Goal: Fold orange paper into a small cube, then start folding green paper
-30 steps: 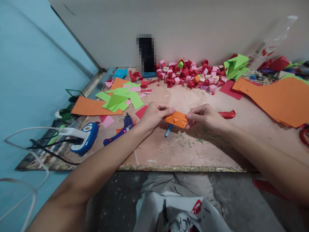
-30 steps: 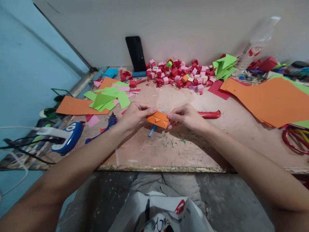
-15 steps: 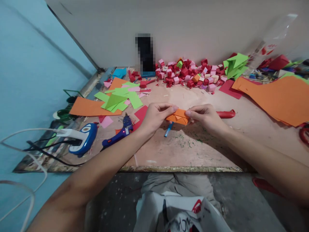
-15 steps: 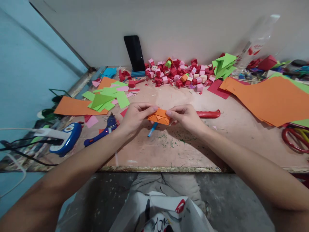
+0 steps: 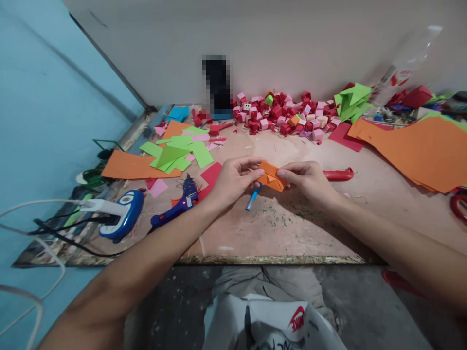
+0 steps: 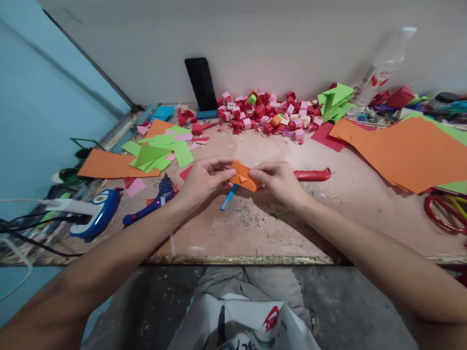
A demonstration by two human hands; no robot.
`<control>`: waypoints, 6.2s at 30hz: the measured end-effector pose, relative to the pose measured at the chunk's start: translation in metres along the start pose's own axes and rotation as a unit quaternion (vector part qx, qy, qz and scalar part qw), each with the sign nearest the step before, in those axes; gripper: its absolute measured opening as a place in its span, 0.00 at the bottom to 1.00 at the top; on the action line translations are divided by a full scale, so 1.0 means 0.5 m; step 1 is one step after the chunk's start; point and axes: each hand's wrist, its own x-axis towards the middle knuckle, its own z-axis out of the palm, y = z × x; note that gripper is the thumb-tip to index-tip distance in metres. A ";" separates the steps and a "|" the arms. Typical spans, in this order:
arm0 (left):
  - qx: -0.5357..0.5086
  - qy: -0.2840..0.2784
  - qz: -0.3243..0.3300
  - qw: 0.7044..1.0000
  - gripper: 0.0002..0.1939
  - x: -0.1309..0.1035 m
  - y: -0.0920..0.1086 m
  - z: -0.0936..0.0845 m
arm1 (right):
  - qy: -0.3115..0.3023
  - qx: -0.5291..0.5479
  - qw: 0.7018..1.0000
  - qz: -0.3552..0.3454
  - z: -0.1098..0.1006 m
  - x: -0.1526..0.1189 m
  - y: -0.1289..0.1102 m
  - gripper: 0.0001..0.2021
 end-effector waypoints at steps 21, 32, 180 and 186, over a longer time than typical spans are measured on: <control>0.218 0.049 0.127 0.966 0.10 -0.009 0.018 -0.002 | -0.016 0.078 0.997 -0.013 0.002 -0.006 -0.005 0.27; 0.119 0.052 0.092 0.987 0.11 0.000 0.010 -0.003 | -0.037 0.087 0.995 -0.001 0.010 -0.012 -0.006 0.30; 0.191 0.022 0.115 0.975 0.11 -0.007 0.004 -0.001 | -0.048 0.019 0.998 0.039 0.003 -0.001 0.000 0.14; 0.392 -0.032 0.278 0.876 0.17 -0.009 0.001 -0.005 | -0.023 0.020 0.999 0.038 -0.002 0.005 0.002 0.13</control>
